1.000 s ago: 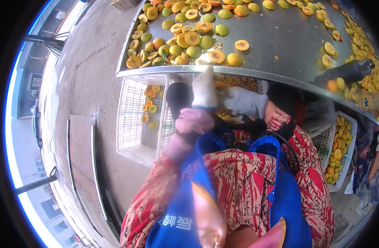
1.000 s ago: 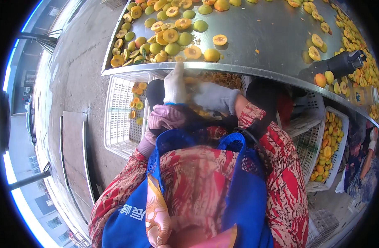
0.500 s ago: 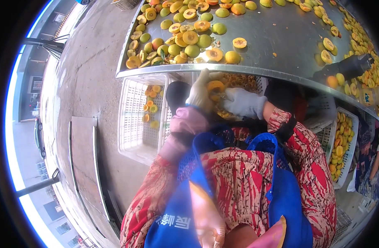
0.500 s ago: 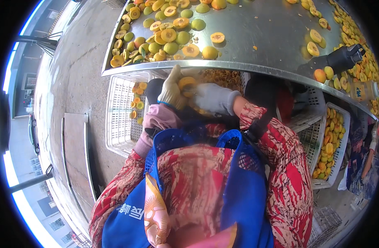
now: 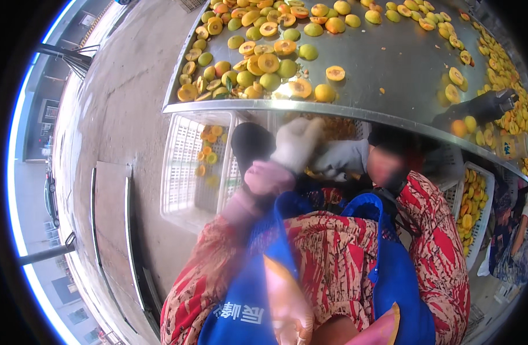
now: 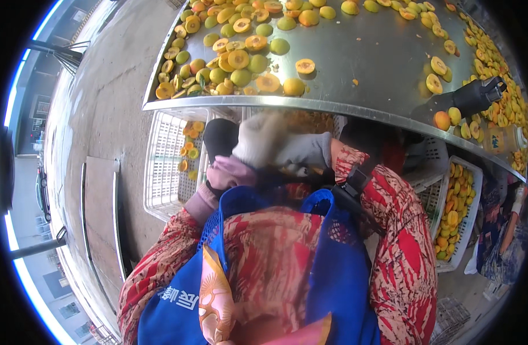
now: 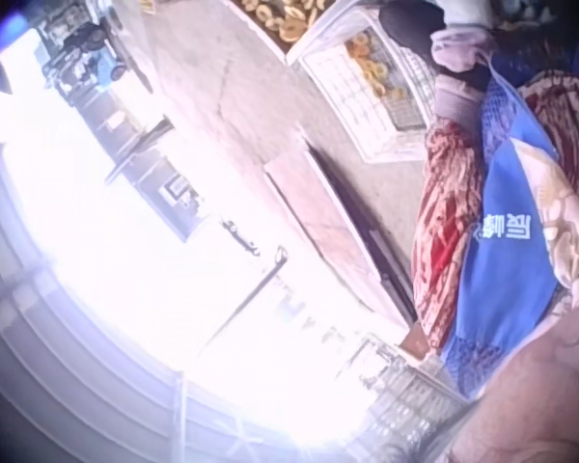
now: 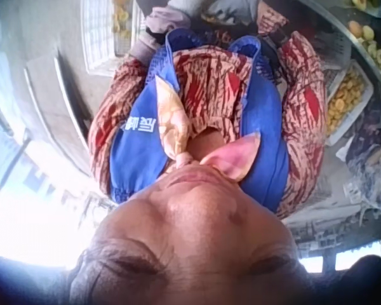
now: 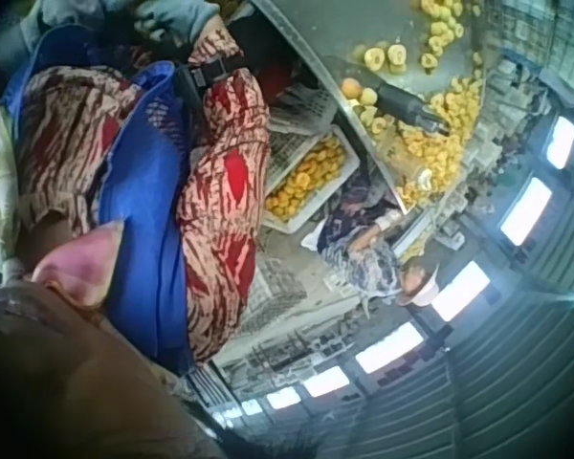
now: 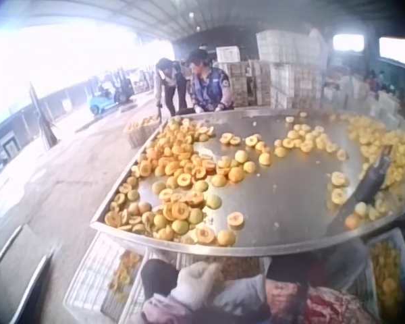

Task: Slicing and sorting apricots on a large industrial metal table.

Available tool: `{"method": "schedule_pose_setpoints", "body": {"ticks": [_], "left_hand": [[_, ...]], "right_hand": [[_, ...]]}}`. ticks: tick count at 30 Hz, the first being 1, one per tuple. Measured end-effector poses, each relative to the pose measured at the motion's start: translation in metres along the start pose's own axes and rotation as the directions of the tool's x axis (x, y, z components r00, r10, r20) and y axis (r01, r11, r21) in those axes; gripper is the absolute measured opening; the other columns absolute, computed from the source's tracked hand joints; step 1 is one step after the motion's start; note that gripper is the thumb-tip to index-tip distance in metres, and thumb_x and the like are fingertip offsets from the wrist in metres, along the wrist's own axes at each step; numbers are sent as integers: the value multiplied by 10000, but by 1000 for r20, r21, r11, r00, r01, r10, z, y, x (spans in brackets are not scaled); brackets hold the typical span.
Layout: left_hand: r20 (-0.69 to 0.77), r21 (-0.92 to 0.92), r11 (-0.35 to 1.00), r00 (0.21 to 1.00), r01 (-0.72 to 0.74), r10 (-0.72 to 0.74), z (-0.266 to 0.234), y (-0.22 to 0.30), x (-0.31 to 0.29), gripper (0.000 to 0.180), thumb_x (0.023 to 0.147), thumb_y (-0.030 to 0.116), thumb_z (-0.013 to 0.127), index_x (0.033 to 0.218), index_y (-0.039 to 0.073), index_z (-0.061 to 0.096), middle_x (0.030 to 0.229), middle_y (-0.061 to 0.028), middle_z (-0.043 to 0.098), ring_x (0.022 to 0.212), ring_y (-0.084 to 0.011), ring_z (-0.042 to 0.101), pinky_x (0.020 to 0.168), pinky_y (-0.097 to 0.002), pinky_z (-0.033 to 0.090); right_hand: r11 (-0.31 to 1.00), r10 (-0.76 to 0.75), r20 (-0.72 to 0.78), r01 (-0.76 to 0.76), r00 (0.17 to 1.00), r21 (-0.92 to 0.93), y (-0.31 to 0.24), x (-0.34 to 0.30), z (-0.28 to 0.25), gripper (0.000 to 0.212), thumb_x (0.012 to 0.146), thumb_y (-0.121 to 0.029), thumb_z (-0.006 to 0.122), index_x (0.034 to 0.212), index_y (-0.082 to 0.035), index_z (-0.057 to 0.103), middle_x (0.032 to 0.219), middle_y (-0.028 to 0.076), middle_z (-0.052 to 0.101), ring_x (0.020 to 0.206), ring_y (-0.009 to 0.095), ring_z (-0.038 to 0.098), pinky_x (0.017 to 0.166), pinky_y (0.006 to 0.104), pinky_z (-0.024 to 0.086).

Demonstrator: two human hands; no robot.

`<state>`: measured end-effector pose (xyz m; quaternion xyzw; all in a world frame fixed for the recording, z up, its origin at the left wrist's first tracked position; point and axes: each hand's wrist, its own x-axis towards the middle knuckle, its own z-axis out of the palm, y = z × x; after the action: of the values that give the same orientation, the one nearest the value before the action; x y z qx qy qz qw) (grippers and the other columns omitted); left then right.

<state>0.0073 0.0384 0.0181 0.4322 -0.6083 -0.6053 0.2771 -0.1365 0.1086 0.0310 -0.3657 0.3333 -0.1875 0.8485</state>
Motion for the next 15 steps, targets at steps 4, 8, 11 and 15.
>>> {"method": "schedule_pose_setpoints", "body": {"ticks": [4, 8, 11, 15], "left_hand": [[-3, -353, 913, 976, 204, -219, -5, 12, 6, 419, 930, 361, 483, 795, -15, 609, 688, -129, 598, 576, -215, 565, 575, -343, 498], [43, -737, 606, 916, 299, -400, -5, 7, 13, 447, 946, 412, 446, 872, -11, 569, 738, -138, 594, 628, -244, 576, 585, -346, 510], [32, -847, 468, 902, 253, -430, -4, 18, 28, 436, 943, 424, 457, 922, 0, 558, 781, -132, 598, 663, -252, 582, 600, -341, 509], [-377, 233, 948, 878, -218, 295, -92, -30, 54, 400, 947, 359, 495, 918, -17, 629, 820, -84, 643, 713, -172, 609, 592, -280, 501]], "right_hand": [[997, -70, -207, 65, 976, -34, 7, 9, 2, 139, 853, -221, 601, 827, -90, 561, 573, -31, 462, 432, 55, 407, 371, 210, 296], [995, -77, -191, 87, 979, 42, 6, 10, 16, 134, 871, -189, 534, 791, -85, 510, 518, -26, 413, 386, 75, 378, 345, 238, 290], [975, -125, -129, 146, 984, 167, 16, -2, 12, 137, 865, -190, 552, 781, -91, 507, 499, -34, 395, 362, 61, 348, 328, 226, 259], [575, -301, -544, -306, 783, -759, 38, 12, -3, 293, 865, -311, 519, 956, -35, 546, 845, 197, 638, 770, 324, 634, 683, 382, 490]]}}
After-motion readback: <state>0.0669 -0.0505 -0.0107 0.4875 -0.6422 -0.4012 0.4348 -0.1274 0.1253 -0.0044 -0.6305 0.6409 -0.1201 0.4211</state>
